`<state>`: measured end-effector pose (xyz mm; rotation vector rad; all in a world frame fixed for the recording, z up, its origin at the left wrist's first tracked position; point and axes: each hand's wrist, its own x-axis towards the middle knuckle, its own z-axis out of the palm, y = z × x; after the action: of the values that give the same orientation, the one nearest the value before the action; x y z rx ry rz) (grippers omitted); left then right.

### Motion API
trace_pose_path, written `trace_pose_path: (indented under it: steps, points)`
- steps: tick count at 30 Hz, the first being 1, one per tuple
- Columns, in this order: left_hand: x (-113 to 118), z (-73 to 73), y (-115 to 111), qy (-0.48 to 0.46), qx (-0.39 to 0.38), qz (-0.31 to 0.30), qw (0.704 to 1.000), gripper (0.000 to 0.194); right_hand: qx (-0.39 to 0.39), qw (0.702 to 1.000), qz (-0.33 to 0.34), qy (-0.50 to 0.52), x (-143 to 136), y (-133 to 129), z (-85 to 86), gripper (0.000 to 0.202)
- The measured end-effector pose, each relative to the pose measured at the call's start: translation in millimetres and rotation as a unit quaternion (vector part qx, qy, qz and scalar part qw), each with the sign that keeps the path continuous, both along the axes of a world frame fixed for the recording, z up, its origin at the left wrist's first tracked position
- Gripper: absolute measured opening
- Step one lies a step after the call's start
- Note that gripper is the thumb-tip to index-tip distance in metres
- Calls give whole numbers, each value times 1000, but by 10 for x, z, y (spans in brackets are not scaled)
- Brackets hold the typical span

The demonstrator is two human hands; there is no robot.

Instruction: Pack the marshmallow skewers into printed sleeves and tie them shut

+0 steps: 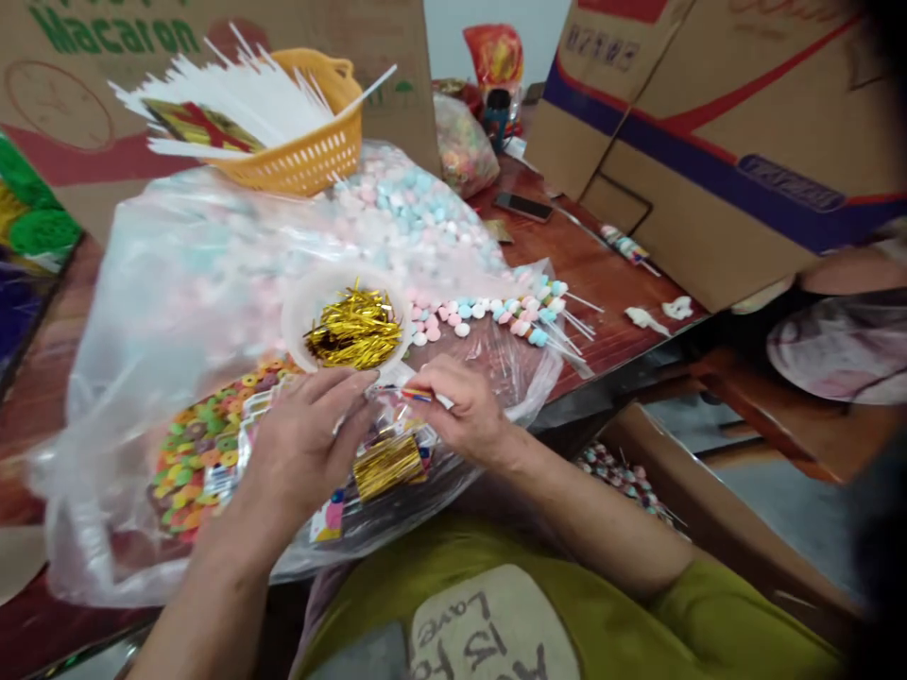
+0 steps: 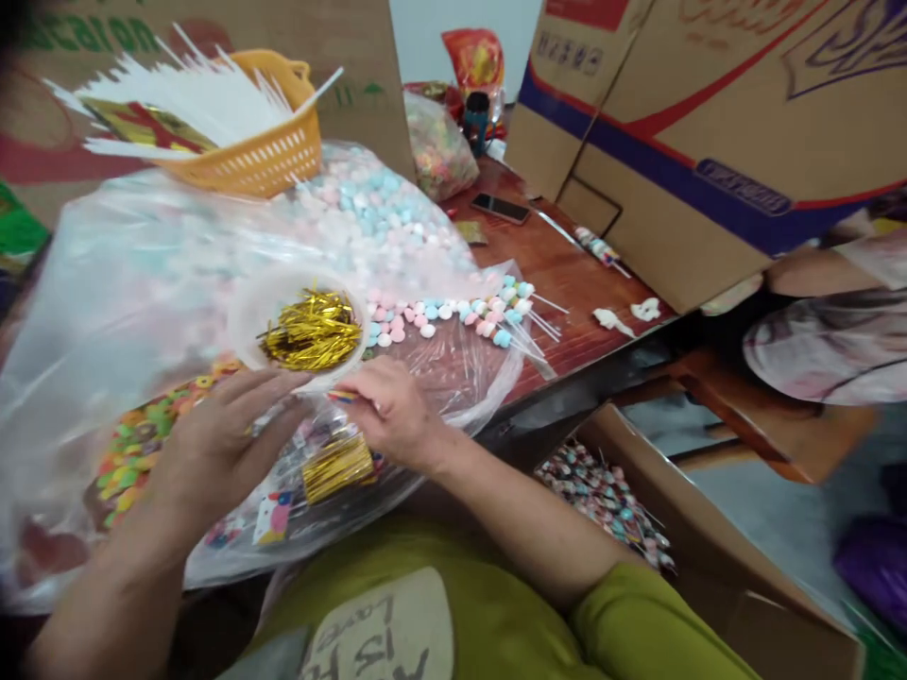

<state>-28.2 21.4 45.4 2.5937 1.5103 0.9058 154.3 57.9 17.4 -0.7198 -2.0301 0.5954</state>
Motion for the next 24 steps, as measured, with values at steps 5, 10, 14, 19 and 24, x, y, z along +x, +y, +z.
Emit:
trace_pose_path:
  steps: [5, 10, 14, 19, 24]
  points:
    - [268, -67, -179, -97, -127, 5, 987, 17, -38, 998, 16, -45, 266, -170, 59, 18]
    - [425, -152, -194, -140, -203, -42, 968, 14, -101, 992, 45, -65, 505, -215, 3, 23]
    - [490, -217, -185, -149, -204, -53, 966, 16, -119, 991, 13, -63, 486, -232, -85, 35]
    - [404, -316, -191, -164, -165, -14, 973, 20, -165, 967, -145, -125, 851, 79, -156, 43]
    - [218, -345, -198, -228, -123, 31, 965, 17, -124, 828, -378, -396, 1498, 591, -389, 24]
